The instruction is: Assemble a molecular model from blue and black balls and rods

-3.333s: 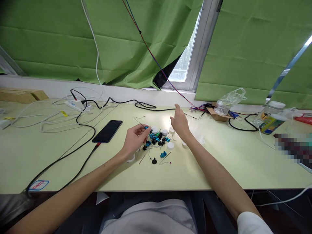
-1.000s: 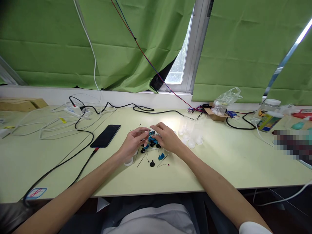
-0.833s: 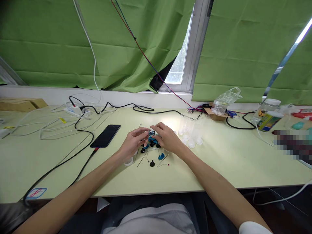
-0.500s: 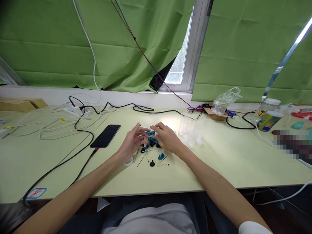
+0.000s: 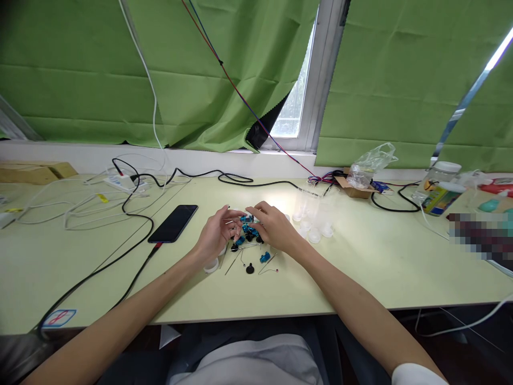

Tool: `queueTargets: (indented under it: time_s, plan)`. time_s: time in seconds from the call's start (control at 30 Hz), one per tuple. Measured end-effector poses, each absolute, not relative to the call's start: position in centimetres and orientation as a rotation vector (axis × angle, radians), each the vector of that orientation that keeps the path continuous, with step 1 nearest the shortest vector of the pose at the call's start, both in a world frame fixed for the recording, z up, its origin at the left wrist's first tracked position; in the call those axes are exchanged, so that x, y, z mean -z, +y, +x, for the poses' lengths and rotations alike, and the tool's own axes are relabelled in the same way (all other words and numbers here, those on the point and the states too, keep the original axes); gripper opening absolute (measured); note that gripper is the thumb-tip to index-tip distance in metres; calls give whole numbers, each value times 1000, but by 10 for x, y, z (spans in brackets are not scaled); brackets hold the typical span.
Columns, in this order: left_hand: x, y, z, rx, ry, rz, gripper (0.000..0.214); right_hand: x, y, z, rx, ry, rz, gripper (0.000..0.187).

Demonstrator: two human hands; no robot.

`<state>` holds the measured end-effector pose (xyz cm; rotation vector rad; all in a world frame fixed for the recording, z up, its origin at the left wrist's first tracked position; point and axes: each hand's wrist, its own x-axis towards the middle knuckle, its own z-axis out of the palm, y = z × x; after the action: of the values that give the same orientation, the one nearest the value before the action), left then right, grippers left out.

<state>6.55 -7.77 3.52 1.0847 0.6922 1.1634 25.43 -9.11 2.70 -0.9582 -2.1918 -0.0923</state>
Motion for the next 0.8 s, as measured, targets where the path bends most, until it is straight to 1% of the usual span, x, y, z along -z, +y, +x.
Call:
queueTargets:
  time_s: [0.13,0.53,0.8]
  plan:
    - [-36,-79,66,-1171,715,1114,44,-27,-91,254,96,-2195,-963,37]
    - [-37,-81,66,-1206,727,1224,33,-28,-91,254,91,-2186,-977,32]
    - [-35,-79,66,-1162,761,1255,35,-26,-89,255,122,-2202,-983,32]
